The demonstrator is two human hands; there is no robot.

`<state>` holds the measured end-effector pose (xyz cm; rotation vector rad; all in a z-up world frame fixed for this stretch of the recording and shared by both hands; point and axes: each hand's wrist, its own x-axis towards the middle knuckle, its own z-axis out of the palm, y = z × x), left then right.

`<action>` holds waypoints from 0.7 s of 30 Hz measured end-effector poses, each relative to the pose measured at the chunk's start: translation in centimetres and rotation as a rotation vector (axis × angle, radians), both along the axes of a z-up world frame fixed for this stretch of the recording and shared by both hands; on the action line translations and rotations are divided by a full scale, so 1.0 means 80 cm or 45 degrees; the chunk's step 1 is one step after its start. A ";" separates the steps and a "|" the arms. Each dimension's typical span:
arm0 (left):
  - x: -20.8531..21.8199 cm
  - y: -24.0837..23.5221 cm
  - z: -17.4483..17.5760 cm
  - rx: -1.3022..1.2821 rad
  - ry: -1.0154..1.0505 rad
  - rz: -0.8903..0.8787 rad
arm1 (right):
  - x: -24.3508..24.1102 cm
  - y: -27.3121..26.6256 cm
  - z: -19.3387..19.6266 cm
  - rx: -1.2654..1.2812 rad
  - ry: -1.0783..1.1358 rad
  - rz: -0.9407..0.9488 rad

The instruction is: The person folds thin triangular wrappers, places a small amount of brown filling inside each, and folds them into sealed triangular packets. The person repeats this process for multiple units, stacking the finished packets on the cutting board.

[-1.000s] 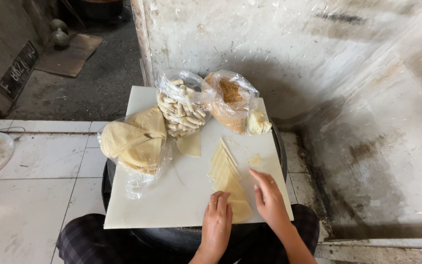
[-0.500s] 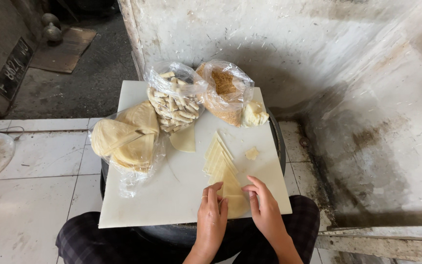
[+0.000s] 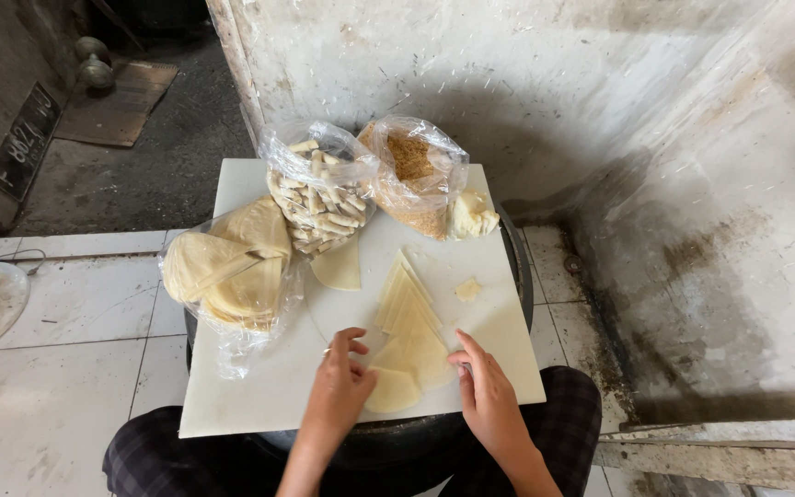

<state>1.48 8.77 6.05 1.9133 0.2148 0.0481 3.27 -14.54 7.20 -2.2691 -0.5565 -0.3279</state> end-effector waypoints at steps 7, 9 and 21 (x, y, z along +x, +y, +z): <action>-0.018 0.053 0.007 0.159 -0.072 0.115 | -0.003 0.001 -0.012 0.035 -0.008 -0.044; -0.026 0.050 0.005 0.158 -0.148 0.140 | -0.004 0.002 -0.015 0.047 -0.024 -0.041; -0.051 0.036 0.006 0.422 -0.629 0.036 | -0.007 0.007 -0.017 0.030 -0.066 -0.050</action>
